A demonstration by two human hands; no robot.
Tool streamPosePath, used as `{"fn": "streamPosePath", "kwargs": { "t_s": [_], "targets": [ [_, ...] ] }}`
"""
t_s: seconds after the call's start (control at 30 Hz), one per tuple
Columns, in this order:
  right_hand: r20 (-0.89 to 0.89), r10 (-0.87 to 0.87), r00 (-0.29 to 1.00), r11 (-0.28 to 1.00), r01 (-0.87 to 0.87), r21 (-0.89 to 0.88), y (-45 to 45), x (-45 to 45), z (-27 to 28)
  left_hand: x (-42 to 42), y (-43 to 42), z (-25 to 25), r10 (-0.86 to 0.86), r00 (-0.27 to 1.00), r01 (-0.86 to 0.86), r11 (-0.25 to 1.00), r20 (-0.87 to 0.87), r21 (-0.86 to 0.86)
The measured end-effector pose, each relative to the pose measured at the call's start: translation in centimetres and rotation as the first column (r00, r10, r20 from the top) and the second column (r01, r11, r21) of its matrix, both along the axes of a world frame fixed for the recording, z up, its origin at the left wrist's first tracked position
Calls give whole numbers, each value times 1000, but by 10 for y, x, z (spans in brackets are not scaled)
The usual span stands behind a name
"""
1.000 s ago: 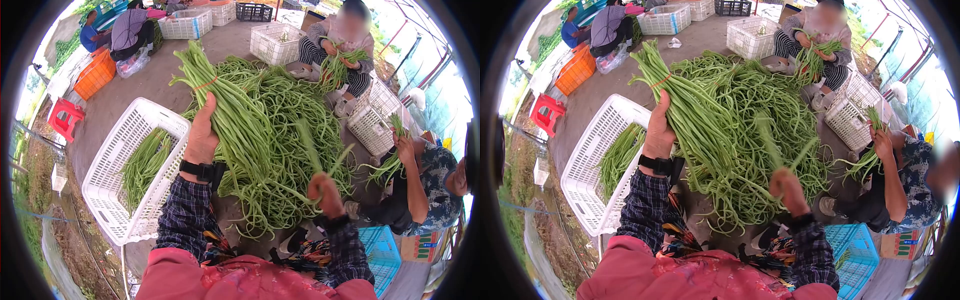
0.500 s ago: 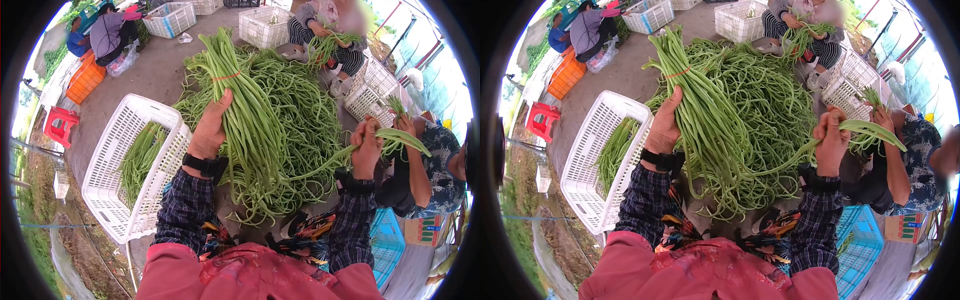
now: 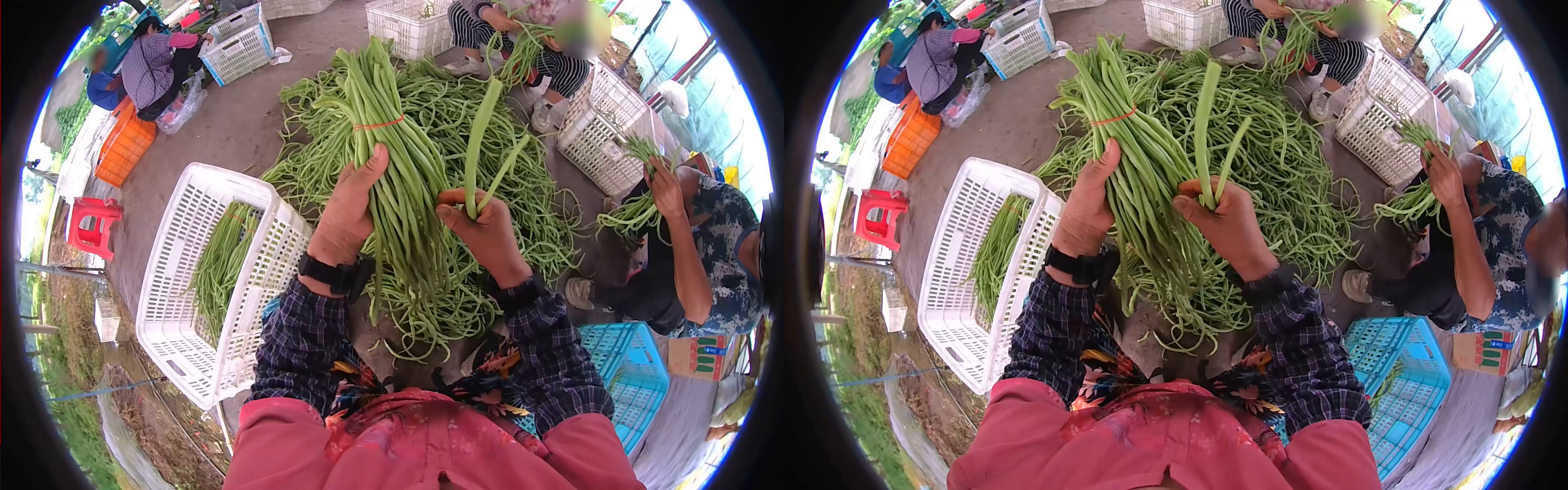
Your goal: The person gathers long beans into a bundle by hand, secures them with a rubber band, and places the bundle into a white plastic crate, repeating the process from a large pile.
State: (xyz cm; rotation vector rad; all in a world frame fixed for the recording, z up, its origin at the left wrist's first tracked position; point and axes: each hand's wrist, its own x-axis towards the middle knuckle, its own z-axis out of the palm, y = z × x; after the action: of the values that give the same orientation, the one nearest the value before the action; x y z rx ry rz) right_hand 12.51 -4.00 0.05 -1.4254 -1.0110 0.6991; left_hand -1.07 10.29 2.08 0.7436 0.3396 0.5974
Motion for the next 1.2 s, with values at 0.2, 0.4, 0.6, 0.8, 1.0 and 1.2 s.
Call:
{"fn": "streamPosePath", "kwargs": {
  "t_s": [0.2, 0.4, 0.6, 0.8, 1.0, 1.2],
  "targets": [
    [-22, -52, 998, 998, 51, -33, 6, -8, -3, -3, -1, -4, -76, 996, 77, 997, 44, -28],
    [-184, -96, 978, 995, 93, -25, 12, -13, 0, -3, -4, -2, -81, 994, 78, 996, 71, 42],
    [-120, -108, 987, 994, 103, -45, 11, -1, -4, -5, -8, 1, -78, 997, 76, 996, 28, 53],
    [-39, -56, 998, 998, 56, -3, 8, -1, 20, 2, -5, -6, -35, 998, 35, 999, 43, -21],
    [236, -85, 968, 996, 90, -13, 9, -7, 23, 9, -11, -1, 39, 996, -34, 997, 74, -65],
    [349, -19, 937, 1000, 25, -13, -9, -1, -12, 4, -2, 15, 262, 951, -250, 964, 165, -89]
  ]
}}
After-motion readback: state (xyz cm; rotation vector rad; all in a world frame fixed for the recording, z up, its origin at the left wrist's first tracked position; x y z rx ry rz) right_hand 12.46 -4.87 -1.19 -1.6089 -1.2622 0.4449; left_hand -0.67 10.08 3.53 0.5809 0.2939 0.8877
